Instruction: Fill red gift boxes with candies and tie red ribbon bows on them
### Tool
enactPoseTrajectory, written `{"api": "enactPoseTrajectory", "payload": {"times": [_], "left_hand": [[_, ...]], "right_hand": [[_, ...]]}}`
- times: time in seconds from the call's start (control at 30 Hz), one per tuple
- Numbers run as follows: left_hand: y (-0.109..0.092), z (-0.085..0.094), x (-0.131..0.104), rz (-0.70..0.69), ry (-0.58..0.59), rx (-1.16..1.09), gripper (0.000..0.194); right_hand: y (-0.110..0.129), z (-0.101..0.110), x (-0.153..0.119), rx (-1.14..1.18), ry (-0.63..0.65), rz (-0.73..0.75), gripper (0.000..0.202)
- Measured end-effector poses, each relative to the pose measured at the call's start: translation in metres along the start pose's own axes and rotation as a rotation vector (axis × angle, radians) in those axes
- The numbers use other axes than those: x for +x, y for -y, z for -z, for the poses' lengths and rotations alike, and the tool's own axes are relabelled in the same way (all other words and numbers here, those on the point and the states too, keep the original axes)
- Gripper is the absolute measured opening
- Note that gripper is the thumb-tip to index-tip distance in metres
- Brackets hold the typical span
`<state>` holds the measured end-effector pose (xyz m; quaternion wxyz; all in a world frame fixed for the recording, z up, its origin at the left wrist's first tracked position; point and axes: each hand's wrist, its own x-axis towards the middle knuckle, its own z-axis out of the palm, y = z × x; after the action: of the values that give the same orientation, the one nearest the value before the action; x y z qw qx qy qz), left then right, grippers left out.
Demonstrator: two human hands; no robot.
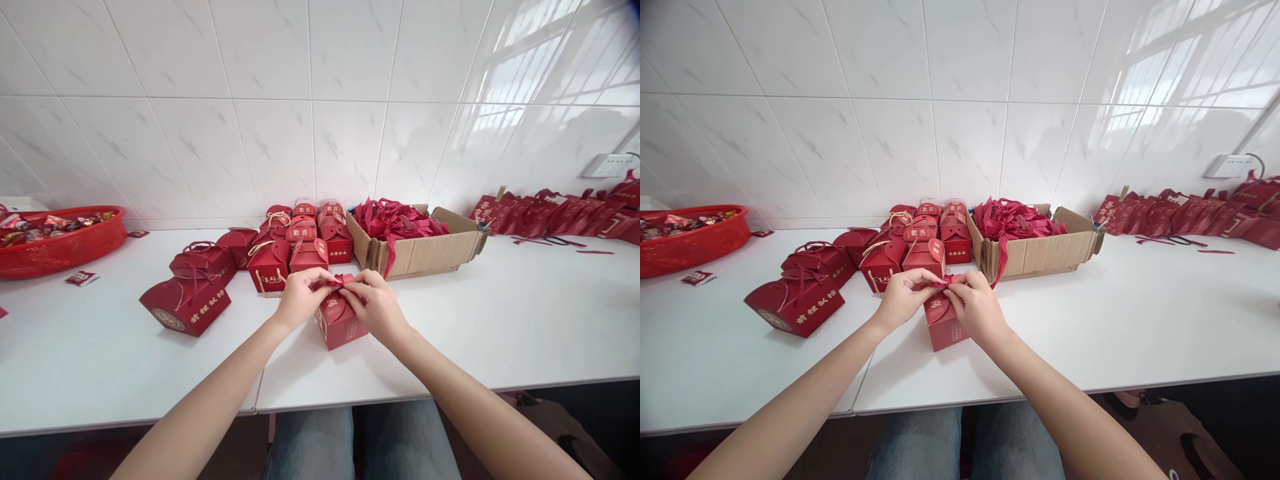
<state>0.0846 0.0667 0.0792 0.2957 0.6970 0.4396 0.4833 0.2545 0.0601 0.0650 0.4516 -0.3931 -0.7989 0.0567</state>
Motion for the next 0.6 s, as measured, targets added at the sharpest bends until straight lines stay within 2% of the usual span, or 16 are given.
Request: {"api": "enactPoseTrajectory", "payload": {"times": [0.07, 0.13, 0.27, 0.37, 0.43, 0.5, 0.6], "left_hand": [[0.003, -0.002, -0.001, 0.001, -0.026, -0.026, 0.011], [0.005, -0.004, -0.002, -0.007, -0.062, -0.029, 0.010], [0.009, -0.007, -0.004, -0.047, -0.113, -0.003, 0.010], [0.011, -0.009, -0.003, -0.057, -0.109, -0.006, 0.009], [0.011, -0.011, -0.001, -0.059, -0.093, -0.022, 0.007], [0.009, -0.013, 0.000, -0.062, -0.080, -0.036, 0.008], [0.005, -0.012, -0.002, -0.084, -0.159, 0.027, 0.024]], "right_hand": [[0.001, 0.001, 0.002, -0.002, 0.000, -0.046, 0.023], [0.002, 0.002, 0.005, 0.063, 0.034, -0.175, 0.020], [0.002, 0.009, 0.014, 0.420, 0.224, -0.468, 0.022], [0.003, 0.012, 0.017, 0.565, 0.330, -0.468, 0.033], [0.004, 0.012, 0.016, 0.588, 0.348, -0.433, 0.035], [0.005, 0.010, 0.013, 0.603, 0.308, -0.435, 0.032], [0.007, 0.006, 0.008, 0.644, 0.232, -0.508, 0.029]]}}
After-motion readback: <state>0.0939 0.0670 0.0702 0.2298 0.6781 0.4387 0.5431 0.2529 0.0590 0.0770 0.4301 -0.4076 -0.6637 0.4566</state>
